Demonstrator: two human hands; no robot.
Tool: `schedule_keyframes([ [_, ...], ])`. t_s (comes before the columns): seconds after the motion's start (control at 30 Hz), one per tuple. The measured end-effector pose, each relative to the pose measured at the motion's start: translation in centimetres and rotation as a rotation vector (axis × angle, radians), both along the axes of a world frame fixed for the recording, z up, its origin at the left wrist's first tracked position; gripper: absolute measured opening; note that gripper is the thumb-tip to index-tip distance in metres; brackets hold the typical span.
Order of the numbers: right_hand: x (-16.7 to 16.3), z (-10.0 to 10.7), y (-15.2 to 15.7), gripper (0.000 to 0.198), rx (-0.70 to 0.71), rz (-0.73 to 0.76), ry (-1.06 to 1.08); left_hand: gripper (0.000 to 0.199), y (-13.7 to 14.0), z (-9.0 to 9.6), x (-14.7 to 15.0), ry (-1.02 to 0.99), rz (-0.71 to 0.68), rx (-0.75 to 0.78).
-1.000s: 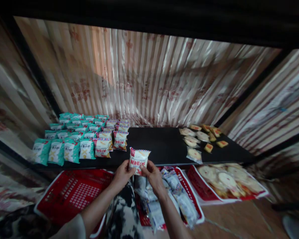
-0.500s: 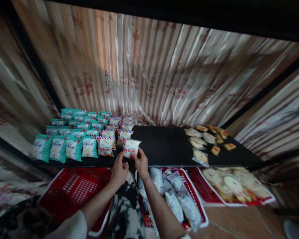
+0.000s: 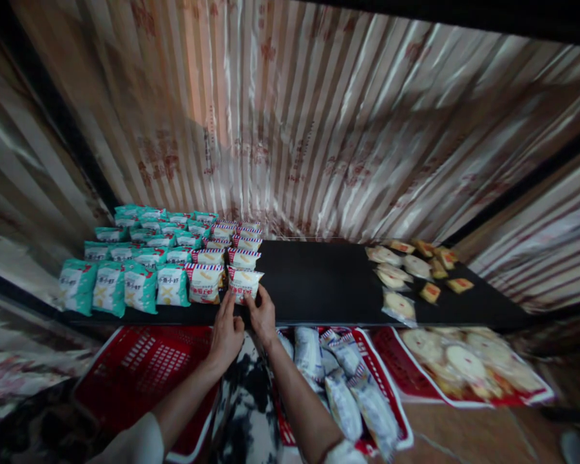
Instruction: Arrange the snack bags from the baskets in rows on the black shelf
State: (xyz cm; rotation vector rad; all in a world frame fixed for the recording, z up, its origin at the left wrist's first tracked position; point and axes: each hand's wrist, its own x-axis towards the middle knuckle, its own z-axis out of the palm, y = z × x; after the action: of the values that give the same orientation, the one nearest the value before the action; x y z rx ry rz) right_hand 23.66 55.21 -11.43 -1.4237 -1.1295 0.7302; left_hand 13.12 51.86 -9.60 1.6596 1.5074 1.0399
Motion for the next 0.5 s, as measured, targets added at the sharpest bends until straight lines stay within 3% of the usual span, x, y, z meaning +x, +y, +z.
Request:
schedule_keyframes([
  [0.5,-0.44,-0.52,0.27,0.043,-0.027,0.031,-0.038,0.061,-0.3,0.12,-0.68,0.147,-0.008,-0.008],
])
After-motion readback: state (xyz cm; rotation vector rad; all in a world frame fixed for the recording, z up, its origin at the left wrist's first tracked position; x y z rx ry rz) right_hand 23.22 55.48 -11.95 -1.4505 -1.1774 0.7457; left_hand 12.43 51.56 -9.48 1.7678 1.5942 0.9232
